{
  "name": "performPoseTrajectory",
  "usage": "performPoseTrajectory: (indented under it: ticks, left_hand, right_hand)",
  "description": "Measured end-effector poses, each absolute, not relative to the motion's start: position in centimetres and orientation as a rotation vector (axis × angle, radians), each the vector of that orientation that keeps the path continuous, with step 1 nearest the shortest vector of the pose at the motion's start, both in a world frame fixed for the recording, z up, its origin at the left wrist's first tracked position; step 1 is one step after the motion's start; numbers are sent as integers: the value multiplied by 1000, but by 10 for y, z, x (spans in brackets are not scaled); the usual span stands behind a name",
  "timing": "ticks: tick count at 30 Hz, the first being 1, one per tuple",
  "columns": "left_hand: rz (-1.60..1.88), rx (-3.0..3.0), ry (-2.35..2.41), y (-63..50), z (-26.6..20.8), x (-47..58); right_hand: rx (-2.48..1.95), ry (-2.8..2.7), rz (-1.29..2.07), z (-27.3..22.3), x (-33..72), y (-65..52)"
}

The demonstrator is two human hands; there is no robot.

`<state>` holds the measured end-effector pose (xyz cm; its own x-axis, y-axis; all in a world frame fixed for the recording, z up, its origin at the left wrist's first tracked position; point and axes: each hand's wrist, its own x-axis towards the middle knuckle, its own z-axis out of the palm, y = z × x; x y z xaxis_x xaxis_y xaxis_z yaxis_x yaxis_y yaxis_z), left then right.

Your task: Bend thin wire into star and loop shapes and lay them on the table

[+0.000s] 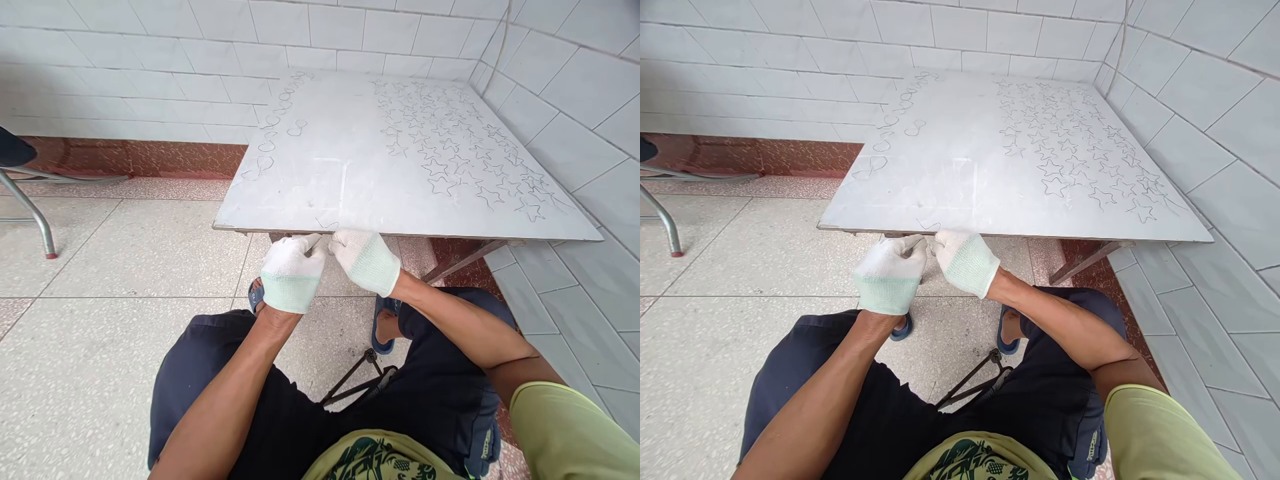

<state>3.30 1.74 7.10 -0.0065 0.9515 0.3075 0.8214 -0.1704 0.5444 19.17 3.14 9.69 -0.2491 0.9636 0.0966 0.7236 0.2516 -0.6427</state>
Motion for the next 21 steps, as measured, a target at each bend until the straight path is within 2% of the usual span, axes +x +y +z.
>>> performPoseTrajectory:
  ticks: [12,17,21]
  left_hand:
    - [847,2180,1900,13,86,30]
    - [839,2157,1882,14,92,27]
    - [864,2099,1867,14,96,22]
  right_hand:
    - [-1600,-2116,910,114,203,40]
    - [-1471,-1788,1340,111,207,46]
    - [-1404,-1580,1502,125,217,49]
